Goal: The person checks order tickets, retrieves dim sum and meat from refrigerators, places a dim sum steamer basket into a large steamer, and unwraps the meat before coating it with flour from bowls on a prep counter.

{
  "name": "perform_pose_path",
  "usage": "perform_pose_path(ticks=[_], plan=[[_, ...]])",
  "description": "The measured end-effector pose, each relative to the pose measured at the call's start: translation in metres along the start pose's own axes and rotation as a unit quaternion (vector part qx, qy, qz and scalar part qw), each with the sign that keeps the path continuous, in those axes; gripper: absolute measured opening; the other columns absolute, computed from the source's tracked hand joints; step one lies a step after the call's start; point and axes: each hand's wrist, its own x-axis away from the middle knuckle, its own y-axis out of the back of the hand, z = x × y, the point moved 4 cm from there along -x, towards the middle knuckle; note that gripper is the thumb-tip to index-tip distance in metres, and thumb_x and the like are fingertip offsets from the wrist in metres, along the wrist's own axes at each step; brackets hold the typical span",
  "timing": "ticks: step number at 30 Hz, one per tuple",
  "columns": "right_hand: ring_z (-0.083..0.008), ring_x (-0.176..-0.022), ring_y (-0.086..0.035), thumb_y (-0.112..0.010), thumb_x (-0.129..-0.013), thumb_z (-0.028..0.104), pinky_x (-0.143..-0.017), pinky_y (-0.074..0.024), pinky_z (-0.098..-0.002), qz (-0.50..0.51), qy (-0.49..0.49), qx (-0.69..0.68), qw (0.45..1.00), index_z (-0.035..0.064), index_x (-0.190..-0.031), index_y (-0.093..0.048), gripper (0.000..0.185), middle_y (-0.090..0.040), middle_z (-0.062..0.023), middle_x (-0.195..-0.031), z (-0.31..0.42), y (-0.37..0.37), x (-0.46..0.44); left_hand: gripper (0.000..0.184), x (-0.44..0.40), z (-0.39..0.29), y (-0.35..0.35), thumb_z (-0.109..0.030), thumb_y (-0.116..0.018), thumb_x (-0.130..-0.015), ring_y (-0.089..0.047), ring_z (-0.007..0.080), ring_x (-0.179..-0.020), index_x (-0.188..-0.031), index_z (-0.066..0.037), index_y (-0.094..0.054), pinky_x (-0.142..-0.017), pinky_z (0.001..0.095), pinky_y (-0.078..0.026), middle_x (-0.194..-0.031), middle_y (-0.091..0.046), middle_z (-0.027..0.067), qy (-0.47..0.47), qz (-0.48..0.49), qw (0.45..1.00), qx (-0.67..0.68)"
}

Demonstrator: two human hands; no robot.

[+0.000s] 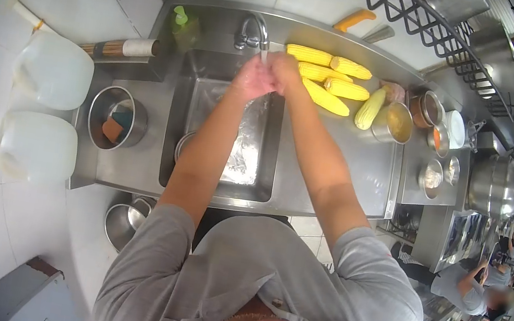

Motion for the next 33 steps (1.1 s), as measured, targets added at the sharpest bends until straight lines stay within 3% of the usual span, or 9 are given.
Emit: perform_pose_path(ticks=[4, 9, 11, 14, 17, 19, 21, 26, 33], plan=[[-0.0304, -0.087, -0.07, -0.07, -0.082, 0.014, -0.078, -0.0548, -0.0368, -0.131, 0.234, 0.264, 0.926, -0.0018, -0.107, -0.07, 0.029, -0.072, -0.0175, -0.095, 0.009, 0.02, -0.031, 0.041, -0.001, 0.008, -0.002, -0.038, -0.042, -0.103, -0.062, 0.0293, -0.113, -0.125, -0.006, -0.057, -0.092, 0.0456, -0.05, -0.121, -0.066, 0.0142, 0.033, -0.143, 0.938, -0.315], [-0.0363, -0.116, -0.06, -0.057, -0.092, 0.024, -0.097, -0.0486, -0.0449, -0.036, 0.314, 0.365, 0.876, 0.0048, -0.124, -0.062, 0.038, -0.062, -0.0208, -0.128, -0.024, -0.003, -0.111, 0.039, 0.091, -0.008, 0.057, -0.039, -0.054, -0.102, -0.064, 0.0167, -0.09, -0.119, -0.006, -0.062, -0.077, 0.0283, -0.049, -0.104, -0.068, 0.0062, -0.107, -0.177, 0.756, -0.621], [-0.038, -0.115, -0.06, -0.054, -0.094, 0.028, -0.096, -0.0484, -0.0472, 0.002, 0.225, 0.206, 0.952, 0.0045, -0.116, -0.063, 0.033, -0.064, -0.021, -0.122, -0.072, -0.009, -0.188, 0.033, 0.171, -0.01, 0.046, -0.033, -0.058, -0.101, -0.065, 0.0133, -0.09, -0.119, -0.005, -0.063, -0.075, 0.0269, -0.049, -0.103, -0.068, 0.003, -0.097, -0.124, 0.703, -0.694], [-0.0334, -0.08, -0.062, -0.049, -0.096, 0.05, -0.078, -0.0478, -0.0528, 0.045, 0.192, 0.165, 0.966, 0.0072, -0.094, -0.059, 0.044, -0.061, -0.0157, -0.079, -0.127, -0.015, -0.253, 0.032, 0.254, 0.009, 0.054, -0.028, -0.06, -0.101, -0.065, 0.0122, -0.092, -0.12, -0.003, -0.062, -0.074, 0.0261, -0.051, -0.102, -0.069, 0.0036, -0.061, -0.232, 0.781, -0.576], [-0.0204, -0.056, -0.042, -0.041, -0.093, 0.07, -0.07, -0.0444, -0.0466, 0.067, -0.12, -0.073, 0.988, 0.0119, -0.083, -0.054, 0.06, -0.045, -0.0053, -0.061, -0.091, -0.025, -0.184, 0.027, 0.298, 0.018, 0.038, -0.019, -0.063, -0.097, -0.065, 0.0115, -0.089, -0.118, -0.001, -0.064, -0.077, 0.0259, -0.05, -0.098, -0.07, 0.0035, -0.049, -0.25, 0.776, -0.577], [-0.0242, -0.061, -0.051, -0.04, -0.091, 0.076, -0.079, -0.0468, -0.0502, 0.094, -0.221, -0.211, 0.947, 0.0031, -0.085, -0.055, 0.075, -0.052, -0.008, -0.063, -0.084, -0.024, -0.129, 0.028, 0.309, 0.023, 0.032, -0.019, -0.061, -0.099, -0.064, 0.0112, -0.087, -0.12, -0.001, -0.064, -0.078, 0.0254, -0.05, -0.097, -0.07, 0.005, 0.004, -0.234, 0.771, -0.592], [-0.0294, -0.066, -0.067, -0.046, -0.094, 0.068, -0.064, -0.055, -0.0497, 0.054, -0.138, -0.154, 0.977, -0.004, -0.093, -0.062, 0.074, -0.068, -0.0208, -0.076, -0.09, -0.011, -0.07, 0.028, 0.303, 0.027, 0.023, -0.018, -0.059, -0.099, -0.064, 0.0113, -0.088, -0.121, 0.0, -0.063, -0.082, 0.0258, -0.051, -0.099, -0.07, 0.0055, 0.002, -0.189, 0.781, -0.596], [-0.0135, -0.055, -0.057, -0.066, -0.094, 0.037, -0.052, -0.0469, -0.029, 0.041, 0.062, 0.087, 0.993, 0.0052, -0.078, -0.067, 0.035, -0.063, -0.0047, -0.067, -0.105, 0.065, 0.13, 0.032, 0.229, 0.04, -0.01, -0.021, -0.063, -0.097, -0.067, 0.015, -0.091, -0.121, 0.0, -0.062, -0.083, 0.0303, -0.052, -0.101, -0.071, 0.0105, 0.034, -0.054, 0.689, -0.722], [-0.0097, -0.059, -0.059, -0.072, -0.086, 0.024, -0.053, -0.0478, -0.0275, -0.219, -0.091, 0.078, 0.968, 0.0015, -0.076, -0.069, 0.026, -0.065, -0.0047, -0.068, -0.166, 0.291, 0.42, 0.036, 0.106, 0.172, -0.149, -0.023, -0.069, -0.091, -0.067, 0.0172, -0.082, -0.118, 0.0, -0.063, -0.076, 0.0313, -0.052, -0.098, -0.071, 0.0124, -0.061, 0.135, 0.613, -0.776]])
